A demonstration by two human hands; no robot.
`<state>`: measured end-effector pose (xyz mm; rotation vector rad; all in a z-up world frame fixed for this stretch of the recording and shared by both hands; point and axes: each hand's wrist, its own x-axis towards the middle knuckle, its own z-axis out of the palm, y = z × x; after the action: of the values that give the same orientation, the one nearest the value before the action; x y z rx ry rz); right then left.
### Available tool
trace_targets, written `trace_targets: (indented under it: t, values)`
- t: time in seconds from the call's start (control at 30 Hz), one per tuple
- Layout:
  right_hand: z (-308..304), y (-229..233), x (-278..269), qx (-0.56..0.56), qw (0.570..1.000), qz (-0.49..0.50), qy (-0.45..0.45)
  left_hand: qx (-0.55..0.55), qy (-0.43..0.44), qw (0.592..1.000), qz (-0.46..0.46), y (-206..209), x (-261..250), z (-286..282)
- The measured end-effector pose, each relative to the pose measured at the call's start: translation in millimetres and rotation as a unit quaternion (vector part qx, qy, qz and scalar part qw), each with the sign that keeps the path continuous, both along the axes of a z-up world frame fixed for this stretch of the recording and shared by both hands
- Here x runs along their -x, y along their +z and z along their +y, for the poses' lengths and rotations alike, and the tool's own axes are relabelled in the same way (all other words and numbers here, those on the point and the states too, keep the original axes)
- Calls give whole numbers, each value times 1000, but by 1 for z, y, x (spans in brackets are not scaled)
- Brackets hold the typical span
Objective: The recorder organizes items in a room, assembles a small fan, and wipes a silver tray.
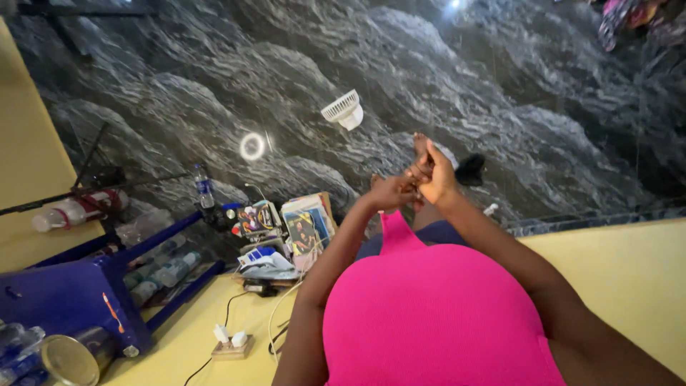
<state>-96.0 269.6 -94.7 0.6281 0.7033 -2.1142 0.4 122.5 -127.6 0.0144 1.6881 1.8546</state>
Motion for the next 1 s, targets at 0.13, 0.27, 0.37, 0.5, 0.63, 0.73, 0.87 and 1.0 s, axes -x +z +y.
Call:
trace_targets:
  t: [0.13, 0.27, 0.37, 0.5, 0.63, 0.73, 0.87, 1.0]
  values:
    - [-15, 2, 16, -59, 997, -49, 29, -147, 58, 983, -96, -46, -7, 6]
    - [-34, -28, 32, -30, 998, 5, 51, -110, 129, 982, -85, -83, -2, 0]
    - [-46, -55, 30, -64, 995, -27, 76, -175, 195, 950, -169, -122, -25, 6]
    - [-46, -147, 14, -53, 990, -77, 104, -331, 286, 855, -278, -168, -39, 16]
    - [-55, -211, -6, -144, 975, -36, 167, -322, 373, 801, -341, -224, -59, 32]
    - [-72, -273, -13, -270, 931, 79, 235, -360, 414, 780, -299, -287, -67, 29]
    - [-89, -347, -3, -336, 877, 210, 273, -88, 457, 835, -295, -369, -58, -5]
    - [-127, -403, 1, -348, 801, 353, 335, 380, 419, 811, -145, -415, -21, -73]
